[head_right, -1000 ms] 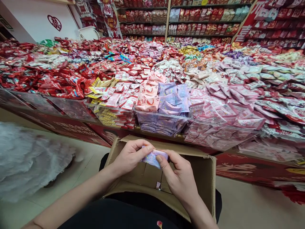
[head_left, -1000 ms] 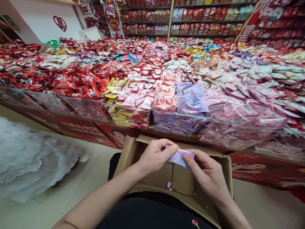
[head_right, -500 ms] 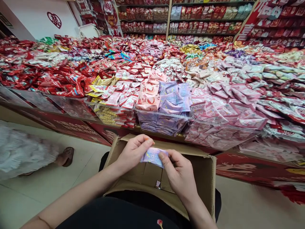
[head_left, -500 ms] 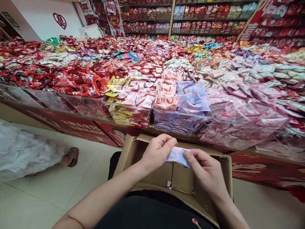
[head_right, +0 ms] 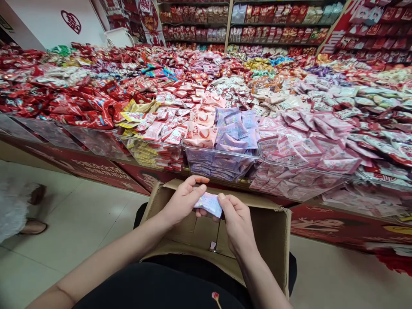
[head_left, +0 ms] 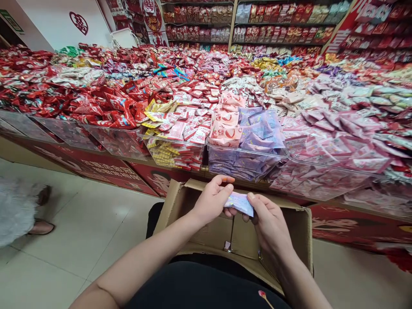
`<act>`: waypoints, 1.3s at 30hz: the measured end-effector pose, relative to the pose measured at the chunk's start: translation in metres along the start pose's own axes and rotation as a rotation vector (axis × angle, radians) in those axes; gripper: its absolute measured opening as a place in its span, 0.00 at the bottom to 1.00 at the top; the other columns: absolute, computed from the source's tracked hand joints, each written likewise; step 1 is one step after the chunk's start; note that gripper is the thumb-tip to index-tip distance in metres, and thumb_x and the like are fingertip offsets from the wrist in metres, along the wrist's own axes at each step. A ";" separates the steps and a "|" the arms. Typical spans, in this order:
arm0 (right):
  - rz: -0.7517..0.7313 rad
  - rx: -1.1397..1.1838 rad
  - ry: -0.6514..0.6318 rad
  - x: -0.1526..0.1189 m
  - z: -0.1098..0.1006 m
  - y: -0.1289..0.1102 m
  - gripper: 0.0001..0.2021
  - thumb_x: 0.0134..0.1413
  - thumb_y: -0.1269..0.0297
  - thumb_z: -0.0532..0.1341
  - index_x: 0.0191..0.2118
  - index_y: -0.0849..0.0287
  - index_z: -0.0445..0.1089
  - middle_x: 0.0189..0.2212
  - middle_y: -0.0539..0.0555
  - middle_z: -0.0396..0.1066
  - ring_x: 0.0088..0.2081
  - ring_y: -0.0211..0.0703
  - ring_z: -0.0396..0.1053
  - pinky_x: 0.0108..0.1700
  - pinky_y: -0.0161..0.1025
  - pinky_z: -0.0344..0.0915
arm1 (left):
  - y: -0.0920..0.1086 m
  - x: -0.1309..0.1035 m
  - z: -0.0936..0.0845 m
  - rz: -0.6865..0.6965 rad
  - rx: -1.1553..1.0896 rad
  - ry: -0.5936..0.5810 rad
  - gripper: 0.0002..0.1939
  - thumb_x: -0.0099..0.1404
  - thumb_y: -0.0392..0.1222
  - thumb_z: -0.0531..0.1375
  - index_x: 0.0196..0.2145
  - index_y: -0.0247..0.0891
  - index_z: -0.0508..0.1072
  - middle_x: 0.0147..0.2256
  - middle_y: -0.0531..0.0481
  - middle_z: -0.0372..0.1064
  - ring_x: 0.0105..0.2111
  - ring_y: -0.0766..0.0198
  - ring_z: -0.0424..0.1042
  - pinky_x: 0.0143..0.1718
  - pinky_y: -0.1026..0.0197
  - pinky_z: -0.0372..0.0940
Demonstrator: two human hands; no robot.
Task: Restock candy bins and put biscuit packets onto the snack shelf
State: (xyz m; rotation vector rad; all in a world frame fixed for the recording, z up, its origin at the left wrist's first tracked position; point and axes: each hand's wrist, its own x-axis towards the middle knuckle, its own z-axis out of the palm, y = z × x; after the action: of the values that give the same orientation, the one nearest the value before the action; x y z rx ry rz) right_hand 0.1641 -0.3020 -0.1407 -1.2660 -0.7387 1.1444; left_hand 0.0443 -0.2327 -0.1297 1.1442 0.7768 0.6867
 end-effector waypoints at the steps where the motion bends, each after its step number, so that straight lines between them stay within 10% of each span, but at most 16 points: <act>1: 0.008 0.015 -0.004 0.001 0.000 0.002 0.15 0.48 0.53 0.60 0.21 0.60 0.64 0.15 0.47 0.62 0.18 0.33 0.56 0.22 0.32 0.55 | -0.001 0.001 0.000 0.001 0.001 0.000 0.16 0.60 0.48 0.53 0.43 0.37 0.59 0.17 0.59 0.64 0.13 0.71 0.64 0.12 0.71 0.60; 11: -0.033 -0.061 0.006 0.009 -0.008 0.021 0.15 0.43 0.53 0.64 0.30 0.61 0.66 0.20 0.48 0.67 0.20 0.33 0.61 0.23 0.33 0.61 | -0.010 0.004 -0.014 0.090 0.317 0.132 0.20 0.63 0.54 0.49 0.48 0.42 0.62 0.19 0.59 0.59 0.13 0.72 0.62 0.11 0.71 0.57; 17: -0.079 -0.091 0.073 0.011 -0.018 0.017 0.15 0.42 0.54 0.64 0.31 0.60 0.67 0.21 0.48 0.68 0.20 0.32 0.62 0.23 0.32 0.62 | -0.019 0.011 -0.007 0.117 0.375 -0.155 0.27 0.62 0.51 0.52 0.56 0.40 0.55 0.22 0.57 0.63 0.17 0.72 0.64 0.16 0.71 0.59; 20: -0.048 -0.136 0.034 0.005 -0.034 0.029 0.14 0.45 0.53 0.62 0.31 0.61 0.67 0.21 0.49 0.69 0.20 0.33 0.63 0.25 0.33 0.62 | -0.027 0.008 -0.009 0.119 0.370 -0.120 0.23 0.63 0.49 0.50 0.54 0.39 0.58 0.20 0.57 0.62 0.16 0.73 0.63 0.16 0.72 0.59; 29: 0.188 -1.021 -0.152 -0.007 -0.123 0.114 0.02 0.40 0.71 0.61 0.22 0.59 0.70 0.20 0.54 0.71 0.26 0.42 0.68 0.31 0.38 0.62 | -0.048 -0.038 -0.081 0.035 0.216 0.188 0.23 0.58 0.48 0.58 0.49 0.36 0.63 0.37 0.48 0.69 0.31 0.65 0.72 0.25 0.66 0.69; 36: 0.160 -0.261 -0.418 -0.012 -0.043 0.070 0.22 0.45 0.60 0.62 0.48 0.57 0.62 0.35 0.53 0.71 0.31 0.37 0.69 0.33 0.37 0.66 | -0.060 -0.044 -0.042 -0.063 0.151 0.084 0.24 0.55 0.43 0.62 0.48 0.34 0.65 0.39 0.44 0.73 0.34 0.64 0.71 0.28 0.66 0.69; 39: -0.017 -0.361 -0.340 -0.016 -0.008 0.055 0.10 0.49 0.59 0.59 0.35 0.59 0.65 0.25 0.48 0.67 0.23 0.33 0.63 0.27 0.32 0.62 | -0.048 -0.040 -0.026 -0.052 0.159 0.062 0.22 0.56 0.44 0.61 0.47 0.35 0.66 0.35 0.46 0.74 0.27 0.68 0.71 0.24 0.69 0.67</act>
State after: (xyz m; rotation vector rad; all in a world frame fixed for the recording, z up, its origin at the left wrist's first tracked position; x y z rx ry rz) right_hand 0.1530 -0.3244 -0.1929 -1.3716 -1.2506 1.2660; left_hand 0.0045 -0.2647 -0.1744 1.2469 0.9239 0.6274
